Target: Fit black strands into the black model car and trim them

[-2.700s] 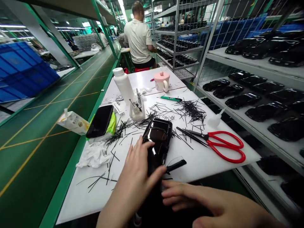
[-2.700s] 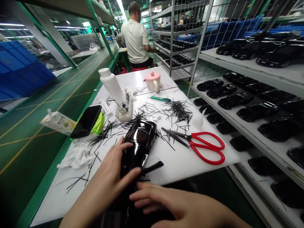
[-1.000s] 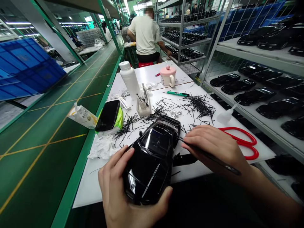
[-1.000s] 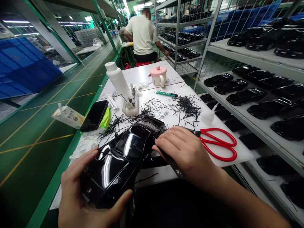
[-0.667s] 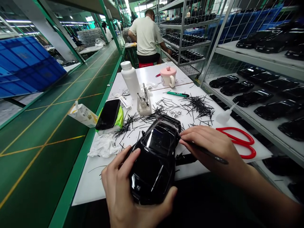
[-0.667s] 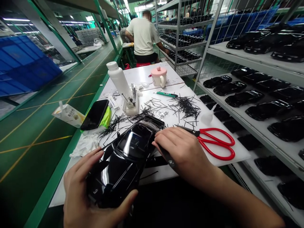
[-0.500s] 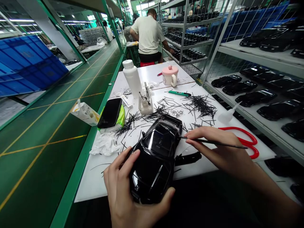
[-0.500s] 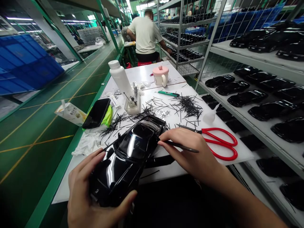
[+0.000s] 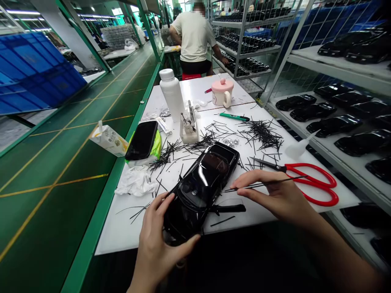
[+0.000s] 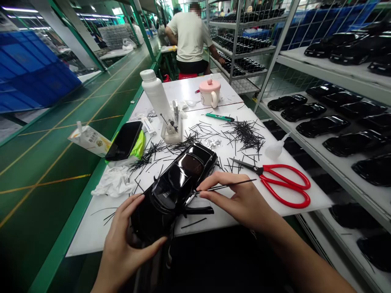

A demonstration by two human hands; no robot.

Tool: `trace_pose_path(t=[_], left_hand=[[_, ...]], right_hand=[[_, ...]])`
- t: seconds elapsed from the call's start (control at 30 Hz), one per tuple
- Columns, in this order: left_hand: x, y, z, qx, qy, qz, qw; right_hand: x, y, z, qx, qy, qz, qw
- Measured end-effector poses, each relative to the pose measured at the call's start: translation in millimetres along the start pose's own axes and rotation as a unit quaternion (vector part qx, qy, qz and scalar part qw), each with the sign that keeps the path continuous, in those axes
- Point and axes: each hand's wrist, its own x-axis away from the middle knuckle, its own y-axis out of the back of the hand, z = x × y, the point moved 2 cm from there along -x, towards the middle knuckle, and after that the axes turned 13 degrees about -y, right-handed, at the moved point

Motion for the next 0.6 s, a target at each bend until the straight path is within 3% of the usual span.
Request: trace_pose_path(t=[0.2,0.37,0.47,0.6], left_hand=[[-10,7.6,11,0.015,-0.02,0.06,0.998],[-57,20.9,-8,0.032,-0.103,0.06,0.992],[-97,16.0,-25,0.089,-0.159,0.138,0.974],[-140,2.8,-44,0.147,-0.244,0.261,0.923]], right_hand=[[2,-5,-4,-0.044,-0.007,0.012,0.999],[0,-5,-4,-0.075,-0.001,0.01,0.997],[-1,-3,-4,-0.087,-0.002,0.019,0.996],[1,0,-4,-0.108,-0.013,0.023,0.994]])
